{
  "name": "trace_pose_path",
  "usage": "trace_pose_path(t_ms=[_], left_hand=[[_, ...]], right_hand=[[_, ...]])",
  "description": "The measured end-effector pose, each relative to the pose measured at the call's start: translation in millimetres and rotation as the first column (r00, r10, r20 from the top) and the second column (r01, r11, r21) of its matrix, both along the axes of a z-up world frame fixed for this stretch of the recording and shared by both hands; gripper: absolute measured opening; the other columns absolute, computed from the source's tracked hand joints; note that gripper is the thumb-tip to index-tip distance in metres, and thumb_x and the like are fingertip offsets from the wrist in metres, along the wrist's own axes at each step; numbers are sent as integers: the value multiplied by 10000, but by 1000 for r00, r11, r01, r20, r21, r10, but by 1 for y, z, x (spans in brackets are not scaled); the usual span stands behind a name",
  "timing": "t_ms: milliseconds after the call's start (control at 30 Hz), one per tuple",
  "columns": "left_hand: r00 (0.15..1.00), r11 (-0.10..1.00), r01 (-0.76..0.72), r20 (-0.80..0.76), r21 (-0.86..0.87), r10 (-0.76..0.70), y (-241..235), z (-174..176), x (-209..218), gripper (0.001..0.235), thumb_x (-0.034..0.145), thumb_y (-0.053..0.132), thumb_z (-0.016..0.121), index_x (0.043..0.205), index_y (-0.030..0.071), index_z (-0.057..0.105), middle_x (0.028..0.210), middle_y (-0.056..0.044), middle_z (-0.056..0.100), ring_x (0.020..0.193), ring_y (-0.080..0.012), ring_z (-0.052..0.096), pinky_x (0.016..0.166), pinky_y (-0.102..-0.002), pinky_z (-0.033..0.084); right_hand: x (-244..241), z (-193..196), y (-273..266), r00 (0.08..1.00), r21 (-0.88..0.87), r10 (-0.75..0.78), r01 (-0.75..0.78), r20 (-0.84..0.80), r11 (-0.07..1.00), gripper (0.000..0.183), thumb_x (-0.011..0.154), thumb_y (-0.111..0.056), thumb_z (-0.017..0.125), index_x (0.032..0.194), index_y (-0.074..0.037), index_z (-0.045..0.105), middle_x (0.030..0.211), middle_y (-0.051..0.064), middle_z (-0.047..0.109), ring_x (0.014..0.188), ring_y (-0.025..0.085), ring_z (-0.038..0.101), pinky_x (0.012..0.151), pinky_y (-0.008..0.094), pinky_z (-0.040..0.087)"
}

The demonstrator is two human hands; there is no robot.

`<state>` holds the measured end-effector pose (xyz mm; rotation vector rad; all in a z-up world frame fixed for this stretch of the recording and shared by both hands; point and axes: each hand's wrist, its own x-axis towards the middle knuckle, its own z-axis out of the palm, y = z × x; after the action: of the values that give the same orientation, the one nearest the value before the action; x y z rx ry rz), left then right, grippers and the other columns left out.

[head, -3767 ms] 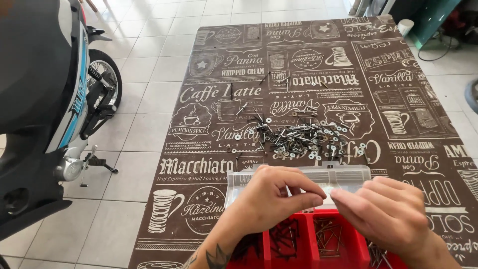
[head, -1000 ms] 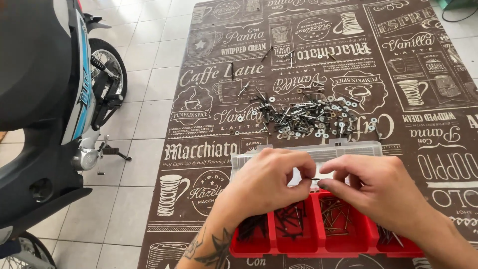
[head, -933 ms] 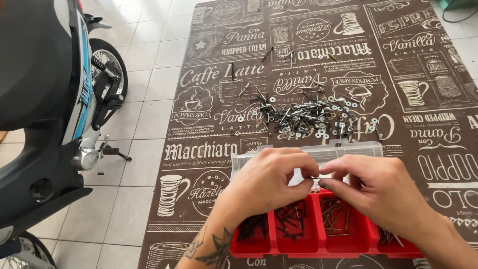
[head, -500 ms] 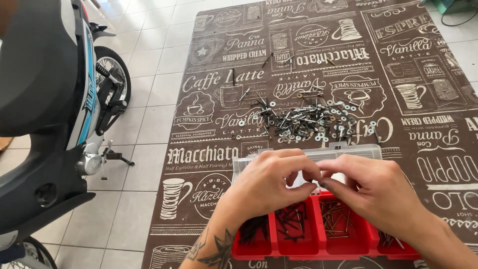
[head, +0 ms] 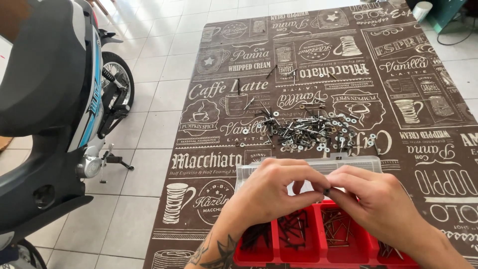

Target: The person sorts loose screws, nuts, and washers from a pile on a table into compartments of a red plastic organizer. They pick up individual fasteners by hand and place them into the appropriate sections of the box.

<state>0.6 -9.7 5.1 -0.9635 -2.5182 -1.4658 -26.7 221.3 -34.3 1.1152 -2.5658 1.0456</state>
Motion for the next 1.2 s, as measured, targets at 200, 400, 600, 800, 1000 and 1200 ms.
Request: trace_pose_path(t_ms=[200,400,600,800,1000,1200], left_hand=[[1000,1000,-2,-21,11,2,-1,0,0,62,948,140,716,1000,170,729,941,-16,744,810,-185,692,746,-313,539],[998,995,57,-24,-85,-59,-21,1,-9,54,933,107,696,984,123,703,933,7,754,781,-143,697,729,-296,552],[841,801,-538,112,261,529,-65,-3,-20,74,905,79,767,945,109,713,908,-16,738,676,-63,583,581,-172,519],[668,682,-694,149,-230,730,-76,-17,-33,155,927,177,692,1067,154,753,1010,-11,797,773,-133,727,748,-285,628],[695,619,-637,5,-459,719,-88,-70,-54,187,978,126,629,1122,105,746,1081,-51,764,866,-182,723,822,-317,608],[864,675,-468,-134,-571,486,-85,-91,-62,496,972,-49,434,1440,81,533,1489,-68,568,1374,-358,483,1046,-537,437]], right_hand=[[2,9,-1,999,-13,-22,22,29,1000,90,865,-165,705,936,-198,750,783,-78,721,457,74,558,513,225,469],[3,13,3,997,-79,-48,53,64,995,35,818,-166,759,846,-187,763,828,-78,774,483,67,565,529,210,484],[3,5,8,990,26,102,-105,99,994,130,814,-332,751,859,-239,830,789,-132,875,626,34,802,604,221,599],[3,-6,5,917,204,307,-361,256,910,193,865,-375,774,717,-251,768,649,-158,818,507,35,700,505,236,549],[-1,-13,10,951,203,228,-270,209,941,426,852,-472,795,543,-215,654,466,-99,610,405,98,503,456,280,411],[2,-2,4,942,107,277,-300,188,948,293,848,-426,793,678,-217,678,714,-134,757,542,69,665,555,240,516]])
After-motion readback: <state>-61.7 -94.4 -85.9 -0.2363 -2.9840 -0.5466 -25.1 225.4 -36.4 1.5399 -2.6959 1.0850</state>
